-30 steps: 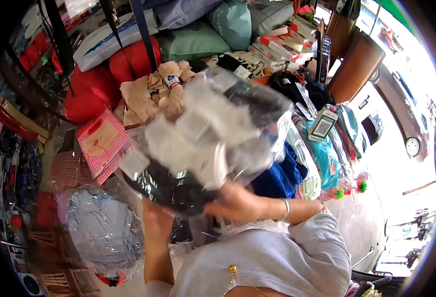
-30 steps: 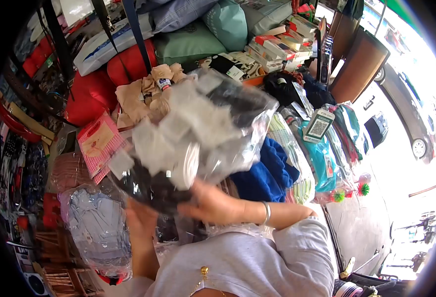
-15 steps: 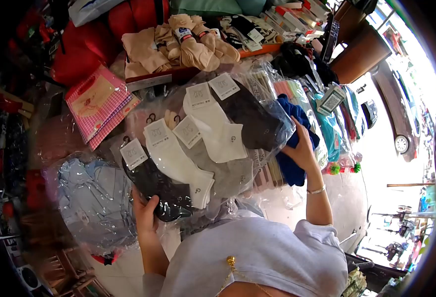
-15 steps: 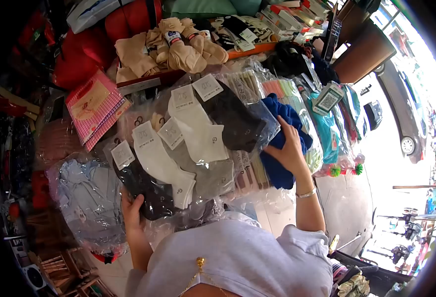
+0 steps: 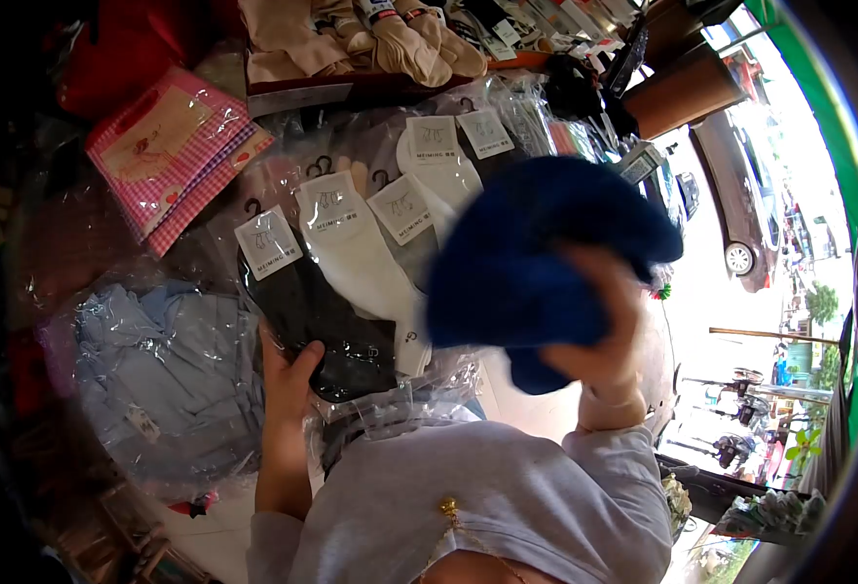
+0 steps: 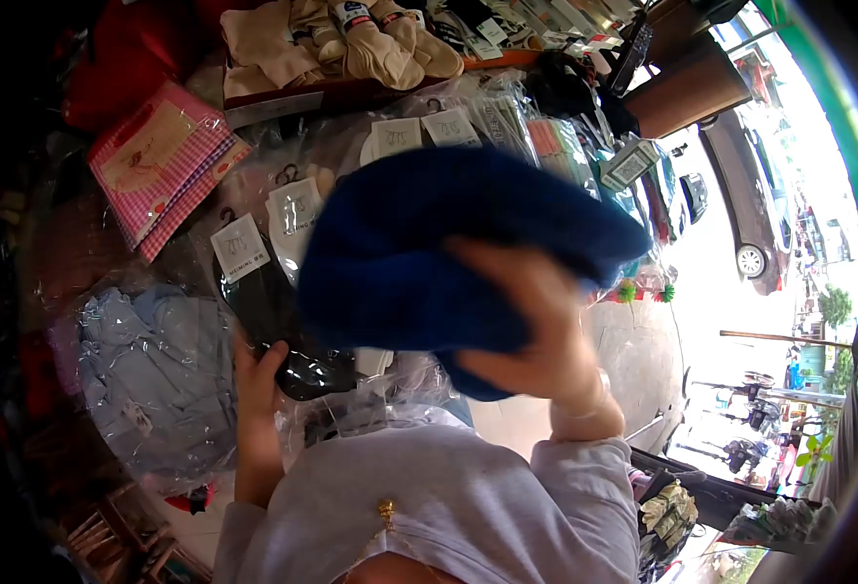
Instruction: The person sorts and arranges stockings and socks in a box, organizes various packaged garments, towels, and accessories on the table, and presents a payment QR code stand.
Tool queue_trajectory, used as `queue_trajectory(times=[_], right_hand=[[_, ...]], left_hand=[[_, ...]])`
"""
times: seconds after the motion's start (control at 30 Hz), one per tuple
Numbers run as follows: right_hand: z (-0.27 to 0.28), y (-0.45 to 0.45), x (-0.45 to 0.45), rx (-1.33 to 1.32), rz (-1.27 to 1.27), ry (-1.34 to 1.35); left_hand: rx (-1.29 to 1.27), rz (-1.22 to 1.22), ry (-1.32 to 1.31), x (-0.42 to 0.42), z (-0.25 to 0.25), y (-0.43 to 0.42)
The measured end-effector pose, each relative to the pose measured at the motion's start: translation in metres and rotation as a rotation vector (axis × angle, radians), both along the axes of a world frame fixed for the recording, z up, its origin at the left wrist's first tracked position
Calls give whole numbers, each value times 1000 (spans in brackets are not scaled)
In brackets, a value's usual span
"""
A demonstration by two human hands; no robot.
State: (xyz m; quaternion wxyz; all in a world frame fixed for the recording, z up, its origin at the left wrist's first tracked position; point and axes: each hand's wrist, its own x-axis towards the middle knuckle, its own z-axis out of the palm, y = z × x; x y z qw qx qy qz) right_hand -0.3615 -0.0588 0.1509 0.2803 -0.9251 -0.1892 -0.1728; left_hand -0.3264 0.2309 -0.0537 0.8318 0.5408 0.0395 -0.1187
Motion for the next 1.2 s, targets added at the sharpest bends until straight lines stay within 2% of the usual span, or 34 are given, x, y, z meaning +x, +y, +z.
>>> queue_trajectory(times=[0.03, 0.07, 0.1, 0.13, 0.2, 0.27, 0.3, 0.33, 0.37, 0.4, 0.43, 0.47, 0.53, 0.6, 0.67, 0.73, 0.8, 0.87, 0.9, 0.93, 0.97, 1.0, 1.07, 1.13, 1.2], right_hand=[[-21, 33, 14, -6, 62, 226], [-50, 71, 18, -137, 32, 432], [-81, 96, 21, -179, 171, 492], [-118, 115, 27, -78, 249, 530], [-136, 116, 37, -122, 222, 283], [-124, 81, 64, -122, 4, 675], [-127, 49, 76, -163, -153, 492], [-116, 17, 90, -98, -247, 380], [-122, -20, 102, -162, -348, 120], [-121, -49, 108, -126, -442, 62], [-124, -75, 109, -213, -510, 71], [-129, -86, 106, -183, -506, 21], [-129, -65, 93, -245, -398, 68], [-121, 6, 64, -316, -198, 206], [-131, 70, 41, -323, 128, 275], [-129, 112, 45, -182, 380, 361], [-137, 119, 82, -193, 298, 356], [-142, 90, 131, -190, 91, 183], [-121, 70, 151, -69, -77, 400], [-114, 40, 172, -179, -277, 520], [-135, -1, 183, -237, -323, 194], [-134, -22, 181, -370, -478, 73], [-138, -56, 169, -336, -620, 47], [-148, -55, 148, -370, -593, -43], [-130, 7, 114, -399, -345, 52]], left_hand=[[-26, -23, 14, 0, -7, 1], [-49, -45, 28, -1, -12, 3], [-54, -43, 31, 0, -16, 3], [16, -2, 57, 0, -18, 4], [86, 38, 85, 2, -19, 6], [100, -29, -11, -1, -18, 12], [102, -39, -2, -4, -14, 14], [123, -54, -27, -1, -10, 11], [145, -68, -50, 0, -7, 9], [140, -64, -54, 0, -7, 8], [140, -83, -82, 1, -6, 8], [143, -100, -112, 2, -6, 9], [110, -91, -85, 4, -11, 11], [79, -102, -52, 4, -15, 10], [151, -83, -95, 7, -15, 10], [169, -85, -44, 5, -24, 14], [185, -86, 12, 4, -23, 15], [56, -87, 14, 4, -10, 12], [54, -86, 10, 2, -9, 11], [74, -86, 2, 1, -9, 12], [94, -85, -5, 1, -9, 12], [89, -74, -7, 3, -9, 12], [84, -126, 71, 2, -9, 14], [104, -105, 31, 3, -12, 13], [135, -110, -17, 6, -12, 12]])
